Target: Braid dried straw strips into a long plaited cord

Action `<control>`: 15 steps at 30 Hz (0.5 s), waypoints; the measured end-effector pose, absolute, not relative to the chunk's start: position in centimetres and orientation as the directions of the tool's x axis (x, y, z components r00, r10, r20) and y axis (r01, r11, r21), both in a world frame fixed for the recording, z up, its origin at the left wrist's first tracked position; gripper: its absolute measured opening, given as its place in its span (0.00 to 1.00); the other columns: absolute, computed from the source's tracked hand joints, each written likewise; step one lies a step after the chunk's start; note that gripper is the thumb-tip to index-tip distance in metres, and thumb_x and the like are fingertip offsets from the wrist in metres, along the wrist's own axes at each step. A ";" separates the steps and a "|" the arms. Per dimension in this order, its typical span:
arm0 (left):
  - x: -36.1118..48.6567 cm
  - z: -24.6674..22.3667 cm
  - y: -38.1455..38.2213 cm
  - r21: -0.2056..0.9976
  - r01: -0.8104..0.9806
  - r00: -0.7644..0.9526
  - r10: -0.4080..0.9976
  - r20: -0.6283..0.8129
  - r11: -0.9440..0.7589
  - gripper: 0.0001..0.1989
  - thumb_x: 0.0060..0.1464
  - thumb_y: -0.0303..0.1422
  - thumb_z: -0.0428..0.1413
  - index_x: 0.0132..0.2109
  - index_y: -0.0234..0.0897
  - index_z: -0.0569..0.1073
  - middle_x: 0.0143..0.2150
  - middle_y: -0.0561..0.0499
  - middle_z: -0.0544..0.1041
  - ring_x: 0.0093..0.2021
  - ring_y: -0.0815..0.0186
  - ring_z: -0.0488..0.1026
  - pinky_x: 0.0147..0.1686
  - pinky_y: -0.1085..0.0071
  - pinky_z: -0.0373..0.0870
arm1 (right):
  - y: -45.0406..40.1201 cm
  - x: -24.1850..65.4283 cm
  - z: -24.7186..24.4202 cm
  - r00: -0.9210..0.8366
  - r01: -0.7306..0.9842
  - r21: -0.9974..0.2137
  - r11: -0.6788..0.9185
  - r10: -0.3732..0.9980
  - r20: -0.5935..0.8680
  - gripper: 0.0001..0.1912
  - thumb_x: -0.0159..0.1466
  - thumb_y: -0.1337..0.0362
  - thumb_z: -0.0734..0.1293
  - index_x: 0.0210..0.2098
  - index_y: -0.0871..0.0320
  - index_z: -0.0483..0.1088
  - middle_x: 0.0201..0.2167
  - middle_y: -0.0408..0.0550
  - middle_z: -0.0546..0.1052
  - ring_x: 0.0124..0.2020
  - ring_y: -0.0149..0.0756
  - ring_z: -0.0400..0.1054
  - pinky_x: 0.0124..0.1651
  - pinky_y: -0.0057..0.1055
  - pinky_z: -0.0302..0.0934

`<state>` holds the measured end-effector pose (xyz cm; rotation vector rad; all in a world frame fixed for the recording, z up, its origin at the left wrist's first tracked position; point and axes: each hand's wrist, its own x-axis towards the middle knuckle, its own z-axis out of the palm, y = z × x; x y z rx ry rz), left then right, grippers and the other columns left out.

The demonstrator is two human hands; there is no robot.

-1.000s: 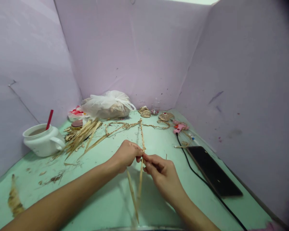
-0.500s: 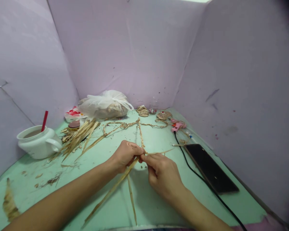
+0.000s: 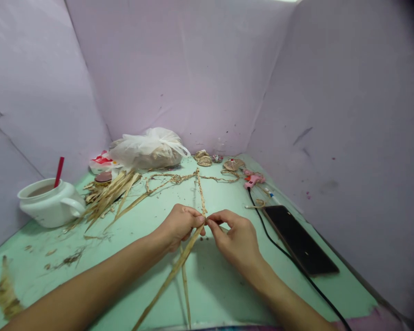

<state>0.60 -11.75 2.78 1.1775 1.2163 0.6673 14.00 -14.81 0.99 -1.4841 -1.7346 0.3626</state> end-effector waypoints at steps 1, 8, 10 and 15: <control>0.6 2.7 -11.8 0.931 0.180 0.275 0.892 -0.358 0.318 0.08 0.41 0.31 0.51 0.20 0.31 0.68 0.15 0.53 0.68 0.10 0.80 0.44 0.13 0.76 0.37 | -14.9 13.8 0.7 0.011 0.673 -0.682 0.285 0.919 0.395 0.07 0.54 0.65 0.62 0.26 0.56 0.72 0.25 0.44 0.75 0.29 0.33 0.67 0.32 0.28 0.60; 0.5 2.9 -11.9 0.932 0.100 0.305 0.881 -0.363 0.349 0.09 0.41 0.31 0.51 0.19 0.32 0.65 0.12 0.56 0.64 0.11 0.80 0.43 0.13 0.76 0.35 | -15.3 13.5 -0.9 -0.066 0.503 -0.743 0.443 0.876 0.478 0.09 0.56 0.68 0.60 0.31 0.57 0.73 0.32 0.48 0.71 0.29 0.30 0.66 0.31 0.26 0.60; 0.4 2.8 -11.9 0.943 0.126 0.310 0.891 -0.333 0.308 0.11 0.41 0.35 0.53 0.19 0.31 0.67 0.13 0.56 0.65 0.11 0.80 0.43 0.13 0.76 0.36 | -15.4 13.7 -0.8 -0.112 0.542 -0.700 0.466 0.865 0.490 0.10 0.57 0.69 0.59 0.30 0.57 0.73 0.32 0.48 0.71 0.27 0.29 0.65 0.31 0.25 0.59; 0.2 2.7 -11.6 0.934 0.200 0.328 0.879 -0.347 0.295 0.11 0.39 0.36 0.54 0.20 0.31 0.67 0.12 0.56 0.64 0.11 0.79 0.44 0.13 0.75 0.38 | -15.2 14.9 -0.1 -0.272 0.494 -0.699 0.517 0.856 0.440 0.14 0.57 0.73 0.58 0.31 0.56 0.74 0.32 0.47 0.70 0.26 0.26 0.63 0.29 0.24 0.57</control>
